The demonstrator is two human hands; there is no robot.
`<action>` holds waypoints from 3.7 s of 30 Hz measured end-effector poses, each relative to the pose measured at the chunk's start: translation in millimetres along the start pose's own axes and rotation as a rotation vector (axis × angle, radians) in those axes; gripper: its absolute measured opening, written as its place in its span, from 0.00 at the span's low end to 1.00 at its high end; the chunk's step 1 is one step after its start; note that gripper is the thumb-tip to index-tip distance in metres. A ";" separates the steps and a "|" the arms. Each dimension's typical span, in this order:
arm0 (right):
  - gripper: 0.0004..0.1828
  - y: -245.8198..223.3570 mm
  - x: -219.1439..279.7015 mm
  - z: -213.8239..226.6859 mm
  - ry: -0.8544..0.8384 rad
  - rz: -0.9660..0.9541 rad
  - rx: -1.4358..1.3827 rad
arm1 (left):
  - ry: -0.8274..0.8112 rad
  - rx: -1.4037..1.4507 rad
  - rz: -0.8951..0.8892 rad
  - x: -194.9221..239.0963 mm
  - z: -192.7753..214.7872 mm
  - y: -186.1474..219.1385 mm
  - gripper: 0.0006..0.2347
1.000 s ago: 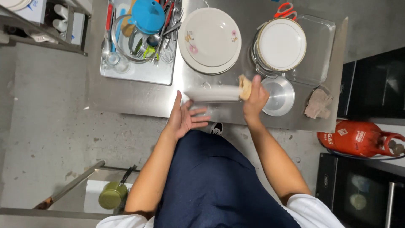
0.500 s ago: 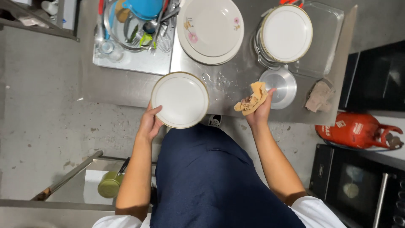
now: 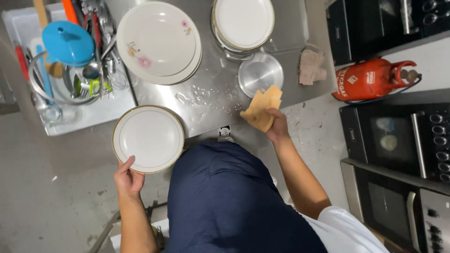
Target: The person wipes several white plates with a cloth on a stainless steel countertop. They handle the plates one by one, turning them over to dry both sides, and then place them into a metal storage rack.
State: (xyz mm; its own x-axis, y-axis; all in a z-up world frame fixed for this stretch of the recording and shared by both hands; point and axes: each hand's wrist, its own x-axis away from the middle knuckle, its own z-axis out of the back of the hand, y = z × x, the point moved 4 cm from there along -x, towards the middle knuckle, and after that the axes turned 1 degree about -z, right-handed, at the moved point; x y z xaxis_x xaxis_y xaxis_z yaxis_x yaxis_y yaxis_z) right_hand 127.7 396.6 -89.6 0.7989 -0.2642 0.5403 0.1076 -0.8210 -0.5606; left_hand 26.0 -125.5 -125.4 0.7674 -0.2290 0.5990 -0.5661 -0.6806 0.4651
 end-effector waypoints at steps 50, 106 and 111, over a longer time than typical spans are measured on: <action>0.21 -272.1 -332.9 79.3 0.309 0.240 0.377 | 0.174 -0.585 0.084 -232.3 -314.5 -259.2 0.19; 0.25 -150.3 -83.8 -99.8 -0.027 0.338 0.209 | -0.098 -0.182 -0.418 -134.1 -323.2 -67.6 0.20; 0.25 -49.5 -94.0 -248.3 -0.083 1.051 1.457 | -0.305 0.111 -0.163 -74.3 -307.5 -62.4 0.31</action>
State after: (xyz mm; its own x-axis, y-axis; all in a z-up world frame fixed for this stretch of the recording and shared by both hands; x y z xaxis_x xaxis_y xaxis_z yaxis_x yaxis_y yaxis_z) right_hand -99.6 336.4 43.2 0.8887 -0.2664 -0.3731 -0.0678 0.7285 -0.6816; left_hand -88.3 148.0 1.5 0.9088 -0.2974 0.2927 -0.4059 -0.7928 0.4547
